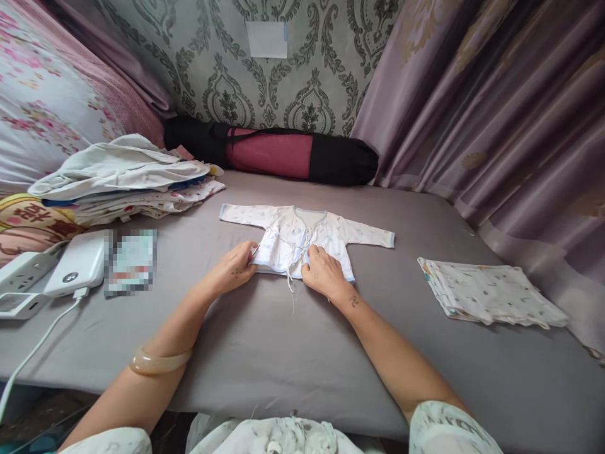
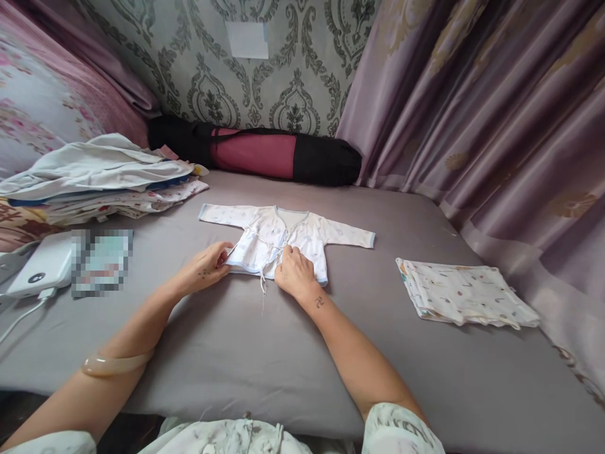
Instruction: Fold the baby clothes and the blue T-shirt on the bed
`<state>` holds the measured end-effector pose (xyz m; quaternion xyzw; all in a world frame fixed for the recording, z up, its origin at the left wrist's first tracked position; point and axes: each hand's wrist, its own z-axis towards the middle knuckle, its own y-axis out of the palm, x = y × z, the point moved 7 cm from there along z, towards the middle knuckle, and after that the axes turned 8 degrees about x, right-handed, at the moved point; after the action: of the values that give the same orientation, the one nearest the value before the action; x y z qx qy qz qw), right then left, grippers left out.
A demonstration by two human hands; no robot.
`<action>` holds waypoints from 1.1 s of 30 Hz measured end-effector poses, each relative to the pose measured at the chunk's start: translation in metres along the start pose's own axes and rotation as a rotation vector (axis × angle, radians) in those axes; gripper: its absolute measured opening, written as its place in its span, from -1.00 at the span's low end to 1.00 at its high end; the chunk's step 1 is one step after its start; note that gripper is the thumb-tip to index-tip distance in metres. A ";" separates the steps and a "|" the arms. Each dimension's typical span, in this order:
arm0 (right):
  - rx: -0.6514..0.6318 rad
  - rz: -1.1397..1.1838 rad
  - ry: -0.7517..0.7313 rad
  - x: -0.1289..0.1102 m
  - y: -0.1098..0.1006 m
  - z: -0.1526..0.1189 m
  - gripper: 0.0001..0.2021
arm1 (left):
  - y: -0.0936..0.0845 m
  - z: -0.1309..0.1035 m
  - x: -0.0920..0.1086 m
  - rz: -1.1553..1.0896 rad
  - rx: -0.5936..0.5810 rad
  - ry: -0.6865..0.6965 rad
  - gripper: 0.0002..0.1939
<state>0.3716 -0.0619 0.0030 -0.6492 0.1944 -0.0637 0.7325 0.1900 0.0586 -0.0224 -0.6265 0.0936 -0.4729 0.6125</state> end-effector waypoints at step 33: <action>-0.088 1.704 0.504 0.037 0.004 0.034 -0.79 | 0.037 0.039 0.090 0.317 0.023 -0.091 -0.79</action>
<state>0.4172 -0.0424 -0.0060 -0.2784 0.7691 0.3695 0.4408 0.2829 0.0141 -0.0034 -0.6177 0.1580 -0.3427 0.6900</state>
